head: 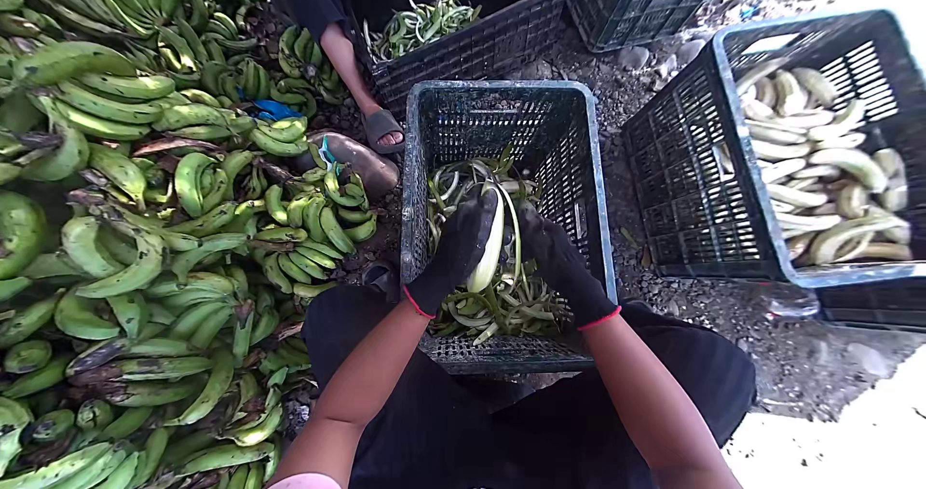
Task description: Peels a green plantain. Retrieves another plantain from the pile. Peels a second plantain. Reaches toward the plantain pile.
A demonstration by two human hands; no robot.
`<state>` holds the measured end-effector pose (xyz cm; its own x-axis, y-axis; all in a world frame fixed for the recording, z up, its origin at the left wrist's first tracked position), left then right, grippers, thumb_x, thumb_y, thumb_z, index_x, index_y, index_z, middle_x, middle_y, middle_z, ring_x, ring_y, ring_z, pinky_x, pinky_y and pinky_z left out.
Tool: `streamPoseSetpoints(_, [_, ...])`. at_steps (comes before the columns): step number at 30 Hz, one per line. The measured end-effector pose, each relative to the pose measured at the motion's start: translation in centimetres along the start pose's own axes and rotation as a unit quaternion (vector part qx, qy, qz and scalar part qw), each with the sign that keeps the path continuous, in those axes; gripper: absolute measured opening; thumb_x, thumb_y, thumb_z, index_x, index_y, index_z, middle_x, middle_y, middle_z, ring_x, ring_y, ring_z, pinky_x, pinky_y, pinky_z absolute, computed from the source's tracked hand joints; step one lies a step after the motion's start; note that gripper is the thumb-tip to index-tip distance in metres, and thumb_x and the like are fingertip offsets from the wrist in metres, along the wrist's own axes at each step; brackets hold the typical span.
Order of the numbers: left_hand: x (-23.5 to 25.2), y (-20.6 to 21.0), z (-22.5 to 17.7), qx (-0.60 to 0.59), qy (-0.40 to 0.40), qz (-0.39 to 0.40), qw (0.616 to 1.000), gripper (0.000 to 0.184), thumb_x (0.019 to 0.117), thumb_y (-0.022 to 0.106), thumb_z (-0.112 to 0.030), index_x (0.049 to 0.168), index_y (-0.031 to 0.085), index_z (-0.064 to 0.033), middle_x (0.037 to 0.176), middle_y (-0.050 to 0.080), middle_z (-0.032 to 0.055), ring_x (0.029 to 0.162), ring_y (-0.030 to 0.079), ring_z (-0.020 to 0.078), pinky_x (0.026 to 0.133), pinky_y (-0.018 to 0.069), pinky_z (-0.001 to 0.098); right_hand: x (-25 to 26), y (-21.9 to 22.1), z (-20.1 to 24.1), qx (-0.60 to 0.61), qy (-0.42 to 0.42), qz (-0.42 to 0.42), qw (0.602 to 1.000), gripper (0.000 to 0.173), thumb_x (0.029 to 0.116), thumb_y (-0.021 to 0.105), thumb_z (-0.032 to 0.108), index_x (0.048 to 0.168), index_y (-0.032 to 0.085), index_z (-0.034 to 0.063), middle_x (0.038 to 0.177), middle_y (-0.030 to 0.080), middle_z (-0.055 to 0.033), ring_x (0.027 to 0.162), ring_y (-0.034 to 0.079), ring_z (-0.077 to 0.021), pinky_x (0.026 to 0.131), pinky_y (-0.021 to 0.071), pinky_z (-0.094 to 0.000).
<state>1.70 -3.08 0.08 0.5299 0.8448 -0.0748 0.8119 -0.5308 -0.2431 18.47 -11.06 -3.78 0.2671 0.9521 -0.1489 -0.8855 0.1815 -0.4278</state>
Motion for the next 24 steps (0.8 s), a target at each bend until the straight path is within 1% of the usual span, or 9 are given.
streamPoseSetpoints(2, [0.0, 0.3, -0.3, -0.054, 0.004, 0.082, 0.995, 0.056, 0.1096, 0.037, -0.042, 0.156, 0.036, -0.0121, 0.092, 0.071, 0.0116, 0.069, 0.069, 0.0198, 0.061, 0.0612, 0.0372, 0.6, -0.4, -1.5, 0.036, -0.026, 0.037, 0.998, 0.066, 0.106, 0.021, 0.064, 0.145, 0.053, 0.0219, 0.1, 0.07, -0.0058, 0.074, 0.066, -0.0168, 0.061, 0.0572, -0.0404])
streamPoseSetpoints(4, [-0.2, 0.1, -0.4, -0.115, 0.023, 0.133, 0.984, 0.053, 0.1099, 0.035, -0.038, 0.158, 0.034, -0.0155, 0.089, 0.071, 0.0086, 0.067, 0.068, 0.0162, 0.059, 0.0598, 0.0306, 0.1, -0.5, -1.5, 0.008, -0.022, 0.028, 0.999, 0.069, 0.106, 0.018, 0.064, 0.152, 0.047, 0.021, 0.108, 0.07, -0.0106, 0.084, 0.068, -0.0231, 0.07, 0.0573, -0.049])
streamPoseSetpoints(6, [-0.1, -0.5, -0.1, -0.215, 0.006, 0.146, 0.966, 0.05, 0.1101, 0.024, -0.045, 0.146, 0.044, -0.0174, 0.09, 0.07, 0.0085, 0.064, 0.066, 0.0147, 0.055, 0.0565, 0.0267, 0.4, -0.3, -2.3, 0.027, -0.006, 0.002, 1.0, 0.07, 0.1046, 0.02, 0.066, 0.15, 0.047, 0.0207, 0.101, 0.069, -0.0111, 0.078, 0.066, -0.0255, 0.067, 0.055, -0.0513])
streamPoseSetpoints(8, [0.4, -1.2, 0.1, -0.339, -0.043, 0.129, 0.931, 0.058, 0.1076, 0.021, -0.056, 0.128, 0.056, -0.0149, 0.094, 0.07, 0.0074, 0.063, 0.065, 0.0133, 0.054, 0.057, 0.0262, 0.2, -0.6, -2.2, 0.054, -0.015, 0.001, 0.998, 0.073, 0.1015, 0.018, 0.072, 0.157, 0.04, 0.0304, 0.123, 0.069, -0.003, 0.085, 0.066, -0.0177, 0.07, 0.0566, -0.0435])
streamPoseSetpoints(9, [0.5, -1.7, 0.3, -0.363, -0.067, 0.12, 0.921, 0.059, 0.1061, 0.025, -0.061, 0.129, 0.056, -0.0158, 0.098, 0.07, 0.0064, 0.065, 0.065, 0.0123, 0.054, 0.0563, 0.0252, -0.2, -0.8, -1.6, 0.046, -0.021, -0.009, 0.999, 0.073, 0.1009, 0.018, 0.074, 0.154, 0.044, 0.0305, 0.123, 0.067, -0.0019, 0.087, 0.065, -0.0162, 0.071, 0.0555, -0.0415])
streamPoseSetpoints(11, [0.8, -2.6, 0.6, -0.355, -0.102, 0.083, 0.926, 0.046, 0.1071, 0.038, -0.054, 0.13, 0.058, -0.0191, 0.096, 0.069, 0.0041, 0.064, 0.064, 0.0097, 0.052, 0.054, 0.0224, -0.4, -0.9, -0.2, -0.058, -0.057, -0.051, 0.995, 0.073, 0.1005, 0.024, 0.074, 0.14, 0.059, 0.0232, 0.113, 0.068, -0.0093, 0.094, 0.067, -0.0252, 0.074, 0.0548, -0.0532])
streamPoseSetpoints(15, [2.9, -3.8, 0.8, -0.455, -0.117, 0.099, 0.877, 0.048, 0.1107, 0.021, -0.037, 0.123, 0.056, -0.0061, 0.09, 0.069, 0.0074, 0.068, 0.068, 0.0118, 0.057, 0.0584, 0.0236, -0.8, -0.5, 0.7, -0.267, -0.251, -0.077, 0.927, 0.089, 0.09, 0.027, 0.082, 0.135, 0.067, 0.017, 0.11, 0.066, -0.0237, 0.099, 0.063, -0.0455, 0.079, 0.0456, -0.065])
streamPoseSetpoints(20, [3.1, -4.9, 0.8, -0.522, -0.147, 0.145, 0.827, 0.059, 0.1096, 0.016, -0.043, 0.121, 0.057, -0.0025, 0.097, 0.071, 0.0143, 0.062, 0.066, 0.0126, 0.049, 0.0533, 0.0204, -1.2, 0.4, 0.3, -0.283, -0.339, -0.104, 0.892, 0.081, 0.0891, 0.034, 0.079, 0.13, 0.071, 0.0195, 0.103, 0.067, -0.0198, 0.096, 0.063, -0.0406, 0.083, 0.0439, -0.0613])
streamPoseSetpoints(24, [3.1, -4.5, 0.4, -0.434, -0.145, 0.11, 0.882, 0.061, 0.1101, 0.016, -0.044, 0.12, 0.06, -0.0032, 0.085, 0.07, 0.0096, 0.059, 0.064, 0.0112, 0.049, 0.0525, 0.0209, -1.6, 0.5, 0.7, -0.274, -0.301, -0.088, 0.909, 0.086, 0.0887, 0.028, 0.084, 0.128, 0.072, 0.0209, 0.102, 0.068, -0.0188, 0.094, 0.064, -0.0394, 0.077, 0.0452, -0.0594])
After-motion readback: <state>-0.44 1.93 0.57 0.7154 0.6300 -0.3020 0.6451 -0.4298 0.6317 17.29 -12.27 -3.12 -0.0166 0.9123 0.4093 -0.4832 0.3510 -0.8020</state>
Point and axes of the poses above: each hand's wrist, its own x-axis towards the middle knuckle, its own y-axis out of the palm, z = x × y, the point moved 1 cm from there along x, towards the middle knuckle
